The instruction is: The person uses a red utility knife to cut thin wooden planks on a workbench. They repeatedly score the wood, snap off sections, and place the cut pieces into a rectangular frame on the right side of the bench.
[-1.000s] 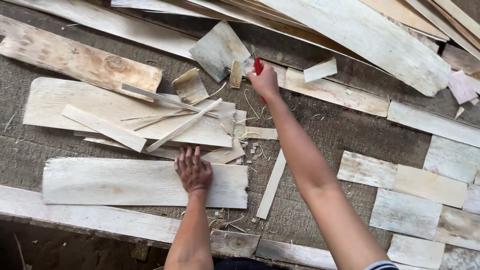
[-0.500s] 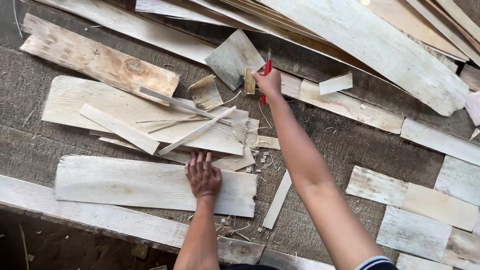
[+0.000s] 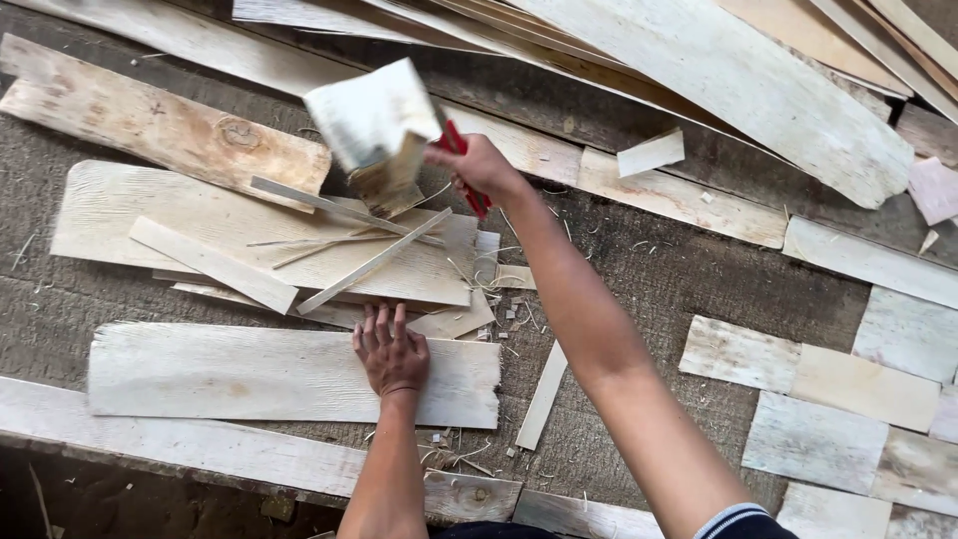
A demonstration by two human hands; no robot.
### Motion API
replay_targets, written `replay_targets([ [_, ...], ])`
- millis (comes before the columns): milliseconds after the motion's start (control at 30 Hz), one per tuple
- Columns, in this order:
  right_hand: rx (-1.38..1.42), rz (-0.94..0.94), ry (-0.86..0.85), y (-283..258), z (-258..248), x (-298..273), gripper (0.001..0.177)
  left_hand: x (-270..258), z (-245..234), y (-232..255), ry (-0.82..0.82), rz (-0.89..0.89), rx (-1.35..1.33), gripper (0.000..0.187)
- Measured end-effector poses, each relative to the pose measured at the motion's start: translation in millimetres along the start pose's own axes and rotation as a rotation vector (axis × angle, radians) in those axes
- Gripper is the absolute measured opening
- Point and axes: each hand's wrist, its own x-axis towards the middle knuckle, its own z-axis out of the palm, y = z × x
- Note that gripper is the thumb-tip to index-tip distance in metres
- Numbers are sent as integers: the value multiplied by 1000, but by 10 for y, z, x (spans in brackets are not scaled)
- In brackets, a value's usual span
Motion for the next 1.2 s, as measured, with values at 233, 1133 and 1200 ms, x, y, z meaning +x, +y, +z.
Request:
replay_targets([
  [233, -602, -260, 601, 737, -852, 347, 13, -55, 85, -45, -1, 14, 4, 62],
  [1133, -650, -459, 250, 834, -882, -110, 12, -36, 12, -13, -7, 34, -6, 58],
  [1200, -498, -522, 567, 886, -1012, -5, 11, -46, 34, -30, -9, 25, -4, 58],
])
